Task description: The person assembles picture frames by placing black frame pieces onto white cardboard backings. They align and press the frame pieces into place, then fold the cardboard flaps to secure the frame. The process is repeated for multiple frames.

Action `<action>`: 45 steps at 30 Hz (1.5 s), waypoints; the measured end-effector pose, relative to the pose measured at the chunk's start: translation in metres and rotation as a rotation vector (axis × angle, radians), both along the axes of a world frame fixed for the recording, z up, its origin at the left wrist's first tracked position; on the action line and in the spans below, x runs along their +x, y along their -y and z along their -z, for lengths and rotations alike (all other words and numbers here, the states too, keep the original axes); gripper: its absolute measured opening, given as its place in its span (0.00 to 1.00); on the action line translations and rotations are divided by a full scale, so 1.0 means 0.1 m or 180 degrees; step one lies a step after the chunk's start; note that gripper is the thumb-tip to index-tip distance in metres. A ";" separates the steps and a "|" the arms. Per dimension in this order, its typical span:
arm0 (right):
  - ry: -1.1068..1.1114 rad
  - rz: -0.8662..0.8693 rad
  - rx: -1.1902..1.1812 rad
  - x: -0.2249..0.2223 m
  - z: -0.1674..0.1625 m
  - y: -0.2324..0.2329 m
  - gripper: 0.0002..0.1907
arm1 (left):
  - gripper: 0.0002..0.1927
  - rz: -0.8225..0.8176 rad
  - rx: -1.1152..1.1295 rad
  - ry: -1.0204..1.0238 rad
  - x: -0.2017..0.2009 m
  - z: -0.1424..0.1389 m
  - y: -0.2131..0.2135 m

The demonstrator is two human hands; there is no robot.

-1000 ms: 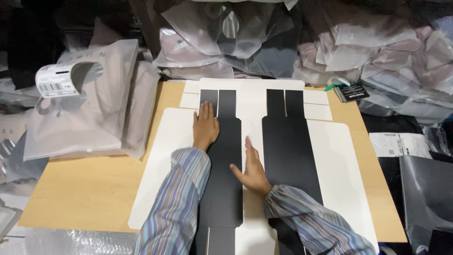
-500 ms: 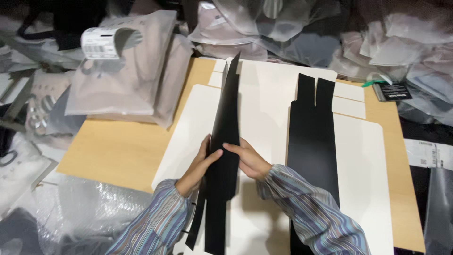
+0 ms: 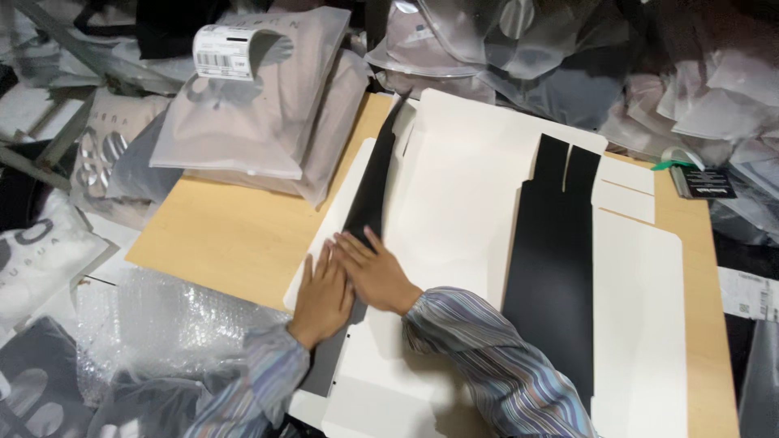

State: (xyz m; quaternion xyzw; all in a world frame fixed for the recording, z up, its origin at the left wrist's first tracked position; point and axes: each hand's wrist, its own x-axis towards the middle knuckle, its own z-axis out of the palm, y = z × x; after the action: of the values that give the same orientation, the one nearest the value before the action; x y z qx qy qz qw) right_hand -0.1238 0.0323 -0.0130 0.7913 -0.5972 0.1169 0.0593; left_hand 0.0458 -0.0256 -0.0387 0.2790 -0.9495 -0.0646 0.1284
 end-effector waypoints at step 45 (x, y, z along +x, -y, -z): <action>-0.0166 0.2903 -0.0195 -0.04 -0.56 0.93 0.34 | 0.34 0.0806 0.0061 -0.0047 -0.81 -0.27 0.92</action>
State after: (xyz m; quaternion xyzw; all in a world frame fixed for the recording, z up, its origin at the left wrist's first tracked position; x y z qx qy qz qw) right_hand -0.1278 -0.0604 0.0429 0.4481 -0.8791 0.0765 0.1431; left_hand -0.0354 -0.1179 -0.0118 0.1576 -0.9755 -0.0914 0.1236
